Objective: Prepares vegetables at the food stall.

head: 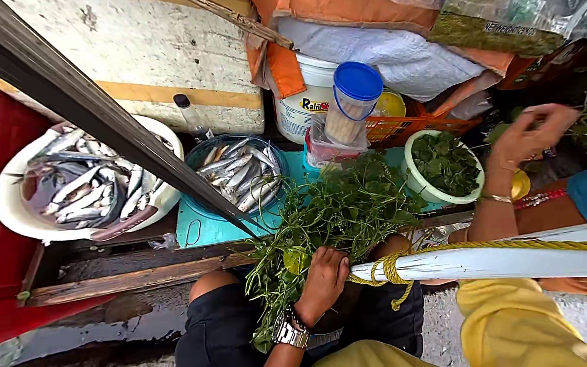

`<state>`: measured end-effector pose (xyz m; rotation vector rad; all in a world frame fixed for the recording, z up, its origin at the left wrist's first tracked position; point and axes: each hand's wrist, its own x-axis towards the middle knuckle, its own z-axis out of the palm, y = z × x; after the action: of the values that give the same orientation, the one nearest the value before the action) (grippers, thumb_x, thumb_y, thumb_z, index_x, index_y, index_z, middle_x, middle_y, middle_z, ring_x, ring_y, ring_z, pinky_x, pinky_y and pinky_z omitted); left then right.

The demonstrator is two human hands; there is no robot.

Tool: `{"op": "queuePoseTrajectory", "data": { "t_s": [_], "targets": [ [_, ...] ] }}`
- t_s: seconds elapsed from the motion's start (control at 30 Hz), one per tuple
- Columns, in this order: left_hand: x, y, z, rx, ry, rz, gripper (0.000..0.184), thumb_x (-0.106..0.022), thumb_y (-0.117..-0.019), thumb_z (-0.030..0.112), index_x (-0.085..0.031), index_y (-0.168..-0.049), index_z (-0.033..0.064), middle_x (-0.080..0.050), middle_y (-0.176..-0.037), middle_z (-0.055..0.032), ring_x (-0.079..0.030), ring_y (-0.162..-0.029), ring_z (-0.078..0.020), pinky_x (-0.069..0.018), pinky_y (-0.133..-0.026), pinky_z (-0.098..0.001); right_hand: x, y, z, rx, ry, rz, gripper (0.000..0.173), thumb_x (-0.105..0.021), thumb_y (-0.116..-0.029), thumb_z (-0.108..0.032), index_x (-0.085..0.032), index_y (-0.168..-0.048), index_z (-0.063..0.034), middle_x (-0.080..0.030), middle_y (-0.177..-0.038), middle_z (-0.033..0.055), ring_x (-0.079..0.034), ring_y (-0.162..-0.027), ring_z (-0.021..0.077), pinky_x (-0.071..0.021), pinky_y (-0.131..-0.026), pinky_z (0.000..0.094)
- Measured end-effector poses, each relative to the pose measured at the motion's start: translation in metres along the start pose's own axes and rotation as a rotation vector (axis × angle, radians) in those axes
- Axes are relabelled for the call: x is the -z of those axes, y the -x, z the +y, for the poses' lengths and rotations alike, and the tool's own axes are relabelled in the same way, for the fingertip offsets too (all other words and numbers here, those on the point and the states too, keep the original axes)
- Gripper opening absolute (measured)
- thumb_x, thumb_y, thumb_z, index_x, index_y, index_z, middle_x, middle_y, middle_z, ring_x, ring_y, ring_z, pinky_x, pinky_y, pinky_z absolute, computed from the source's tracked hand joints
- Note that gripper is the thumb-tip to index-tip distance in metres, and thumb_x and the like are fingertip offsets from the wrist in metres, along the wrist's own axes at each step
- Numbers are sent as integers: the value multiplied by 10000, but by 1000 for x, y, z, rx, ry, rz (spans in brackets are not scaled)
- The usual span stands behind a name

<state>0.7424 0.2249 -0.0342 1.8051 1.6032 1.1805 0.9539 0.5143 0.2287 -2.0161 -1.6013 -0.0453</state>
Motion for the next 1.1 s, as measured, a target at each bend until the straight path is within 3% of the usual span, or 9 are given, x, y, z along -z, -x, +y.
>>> {"op": "queuePoseTrajectory", "data": {
  "t_s": [0.03,0.07,0.13,0.2,0.3,0.47,0.67,1.0,1.1],
  "targets": [
    [0,1,0,-2,-1,-2,394,-405,-1069,259,-741,-1070,54,-730,-1100,-112,-640,-1156,-298,-472,-1025,-454,-24,-26,35,-8,119,-240,409,-438,-1084,-167,-533,-1401,74,-465,-1519,280,-441,-1435,378,-338,-1196,483],
    [0,0,0,-4,2,-7,395,-401,-1072,259,-739,-1072,53,-728,-1104,-111,-636,-1160,-296,-466,-1030,-452,-62,-48,80,94,130,-260,435,-519,-1061,-236,-572,-1369,66,-496,-1453,344,-473,-1368,505,-378,-1119,664],
    [1,-1,0,-8,2,-4,390,-402,-1069,255,-737,-1070,54,-726,-1103,-111,-636,-1156,-296,-467,-1025,-449,-102,-64,125,191,96,-238,493,-591,-1037,-353,-617,-1384,-4,-536,-1404,365,-463,-1323,599,-343,-1048,783],
    [3,0,1,4,-3,-8,391,-400,-1071,251,-737,-1071,51,-725,-1105,-118,-635,-1162,-301,-461,-1034,-454,-97,-50,113,193,72,-197,451,-549,-1053,-322,-625,-1380,-20,-516,-1423,351,-429,-1345,587,-332,-1066,753],
    [1,-2,1,0,-11,-8,399,-392,-1073,253,-736,-1061,52,-726,-1091,-117,-634,-1156,-302,-457,-1037,-464,-85,-16,89,386,0,-259,318,-549,-1055,-173,-660,-1286,15,-568,-1341,322,-556,-1246,492,-445,-1053,640],
    [0,-2,-1,-19,-5,3,398,-392,-1073,252,-735,-1055,49,-727,-1085,-120,-641,-1140,-301,-460,-1029,-463,-100,34,42,748,-170,-773,147,-649,-949,13,-767,-1036,-3,-708,-1098,184,-679,-1041,306,-553,-941,498],
    [2,-1,0,-7,4,-13,402,-390,-1076,251,-731,-1056,38,-723,-1083,-125,-636,-1140,-305,-457,-1028,-457,-141,62,28,817,117,-1000,190,-641,-953,9,-775,-1082,-26,-706,-1116,200,-624,-1141,390,-415,-1082,583],
    [1,-2,1,-4,12,-16,413,-381,-1074,245,-729,-1052,25,-723,-1074,-142,-643,-1128,-322,-455,-1031,-474,-112,83,22,726,112,-958,197,-597,-972,53,-712,-1121,-3,-696,-1038,219,-616,-1091,438,-433,-1022,611],
    [13,-10,10,68,52,-66,368,-442,-1052,241,-714,-1155,15,-704,-1128,-169,-621,-1152,-359,-462,-1016,-501,-105,93,21,769,114,-849,202,-593,-950,79,-675,-1122,14,-676,-1043,232,-602,-1089,470,-454,-974,647]
  ]
}}
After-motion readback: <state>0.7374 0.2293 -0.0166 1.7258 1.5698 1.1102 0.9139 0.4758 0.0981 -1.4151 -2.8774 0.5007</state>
